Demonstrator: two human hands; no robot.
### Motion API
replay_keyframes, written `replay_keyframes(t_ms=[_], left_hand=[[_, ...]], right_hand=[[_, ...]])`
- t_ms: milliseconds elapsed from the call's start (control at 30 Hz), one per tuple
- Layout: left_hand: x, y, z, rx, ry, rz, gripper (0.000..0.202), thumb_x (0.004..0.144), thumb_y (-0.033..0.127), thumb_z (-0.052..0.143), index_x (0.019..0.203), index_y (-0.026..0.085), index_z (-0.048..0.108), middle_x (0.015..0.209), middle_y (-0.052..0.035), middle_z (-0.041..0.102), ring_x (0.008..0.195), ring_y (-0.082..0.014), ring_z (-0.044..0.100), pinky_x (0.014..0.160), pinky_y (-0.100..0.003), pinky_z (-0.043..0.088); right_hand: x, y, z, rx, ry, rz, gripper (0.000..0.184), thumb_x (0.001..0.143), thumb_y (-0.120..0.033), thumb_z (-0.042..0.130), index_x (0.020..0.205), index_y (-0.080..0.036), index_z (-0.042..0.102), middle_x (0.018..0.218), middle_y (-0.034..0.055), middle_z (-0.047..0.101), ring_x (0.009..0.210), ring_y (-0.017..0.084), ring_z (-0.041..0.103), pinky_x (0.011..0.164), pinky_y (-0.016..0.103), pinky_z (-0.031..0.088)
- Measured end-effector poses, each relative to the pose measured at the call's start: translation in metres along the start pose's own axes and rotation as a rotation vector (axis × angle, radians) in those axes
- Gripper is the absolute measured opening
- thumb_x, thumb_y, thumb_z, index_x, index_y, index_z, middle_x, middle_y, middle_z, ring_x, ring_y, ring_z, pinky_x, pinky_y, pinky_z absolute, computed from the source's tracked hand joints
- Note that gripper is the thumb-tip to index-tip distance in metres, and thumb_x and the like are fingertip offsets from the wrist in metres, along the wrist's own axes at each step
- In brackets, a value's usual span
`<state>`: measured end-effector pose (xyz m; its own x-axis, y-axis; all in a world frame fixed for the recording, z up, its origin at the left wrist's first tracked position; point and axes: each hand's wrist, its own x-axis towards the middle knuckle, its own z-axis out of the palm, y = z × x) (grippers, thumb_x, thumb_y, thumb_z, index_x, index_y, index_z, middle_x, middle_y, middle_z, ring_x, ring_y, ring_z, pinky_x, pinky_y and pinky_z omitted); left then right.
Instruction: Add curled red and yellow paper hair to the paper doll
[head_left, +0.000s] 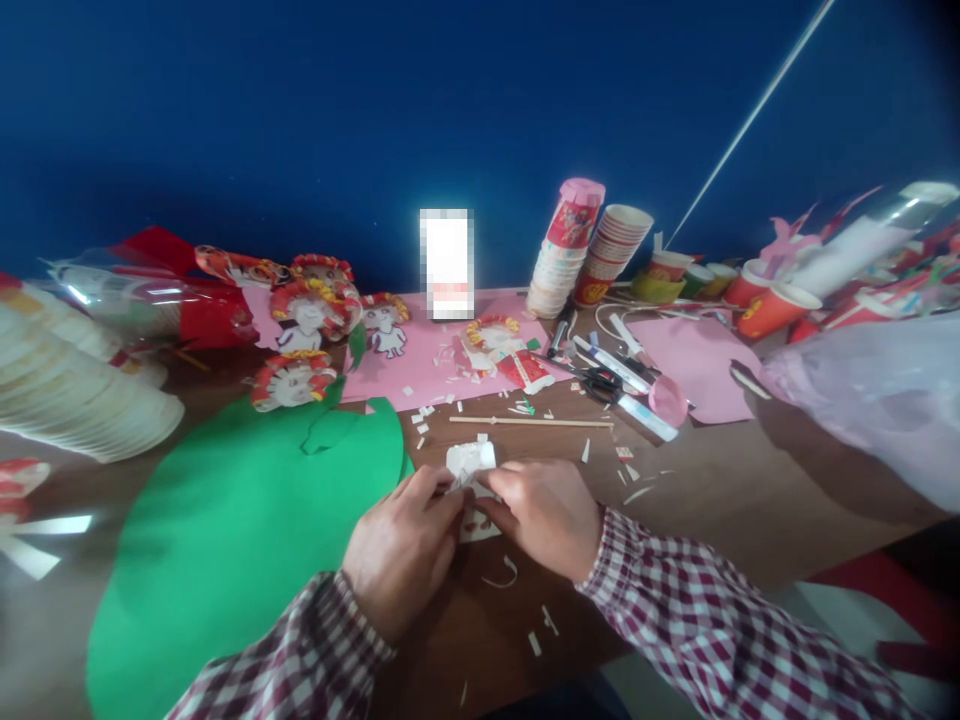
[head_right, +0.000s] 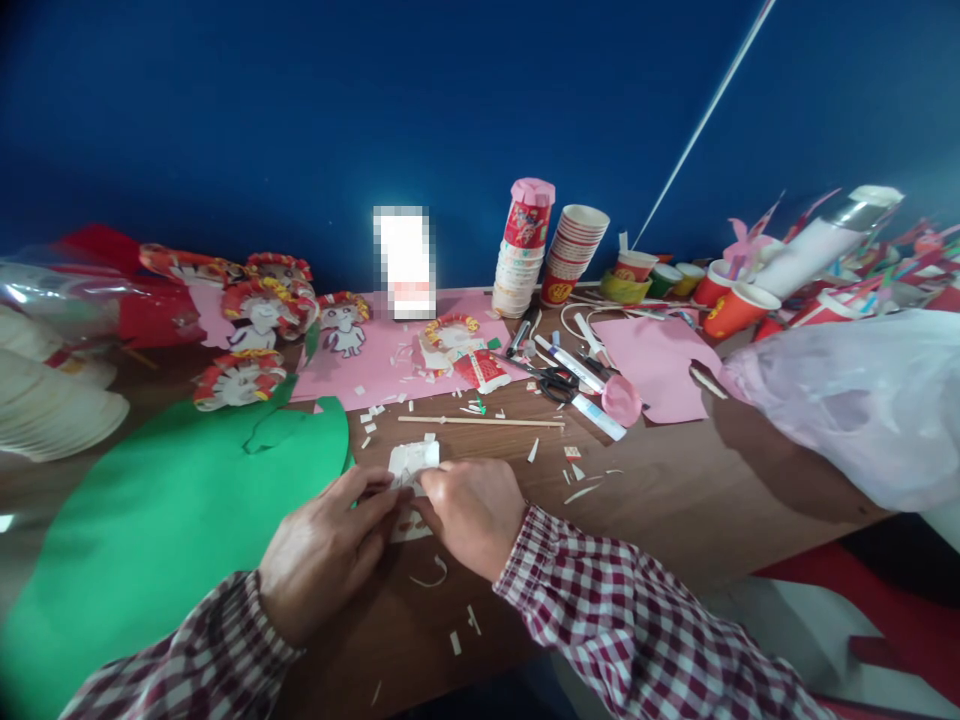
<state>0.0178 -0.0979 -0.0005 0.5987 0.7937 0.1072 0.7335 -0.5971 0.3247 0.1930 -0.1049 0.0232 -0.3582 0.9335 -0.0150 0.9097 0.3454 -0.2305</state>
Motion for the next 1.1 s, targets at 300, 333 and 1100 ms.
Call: replay_keyframes(t_ms=[300, 333, 1100], left_hand=[[0.001, -0.004, 0.002, -0.015, 0.019, 0.024, 0.022, 0.077, 0.016, 0.042, 0.095, 0.020, 0.055, 0.101, -0.0059, 0.049, 0.088, -0.0185, 0.049, 0.073, -0.034, 0.046], [0.001, -0.004, 0.002, -0.022, 0.022, 0.031, 0.022, 0.077, 0.016, 0.042, 0.095, 0.020, 0.055, 0.101, -0.0059, 0.049, 0.088, -0.0184, 0.049, 0.073, -0.034, 0.046], [0.010, -0.018, 0.001, -0.156, 0.081, 0.213, 0.025, 0.078, 0.014, 0.044, 0.095, 0.021, 0.061, 0.105, -0.0015, 0.061, 0.090, -0.0161, 0.053, 0.083, -0.035, 0.041]], right_hand=[[0.000, 0.003, 0.003, -0.003, -0.008, -0.022, 0.028, 0.087, -0.041, 0.037, 0.094, -0.025, 0.058, 0.077, 0.0004, 0.062, 0.074, 0.016, 0.056, 0.056, 0.026, 0.028], [0.000, 0.003, 0.003, -0.005, -0.008, -0.021, 0.027, 0.087, -0.041, 0.037, 0.094, -0.025, 0.058, 0.077, 0.0003, 0.062, 0.074, 0.016, 0.057, 0.056, 0.026, 0.028], [-0.002, 0.006, 0.002, -0.019, -0.042, -0.012, 0.024, 0.082, -0.041, 0.047, 0.099, -0.028, 0.057, 0.084, -0.0002, 0.063, 0.079, 0.017, 0.058, 0.060, 0.025, 0.034]])
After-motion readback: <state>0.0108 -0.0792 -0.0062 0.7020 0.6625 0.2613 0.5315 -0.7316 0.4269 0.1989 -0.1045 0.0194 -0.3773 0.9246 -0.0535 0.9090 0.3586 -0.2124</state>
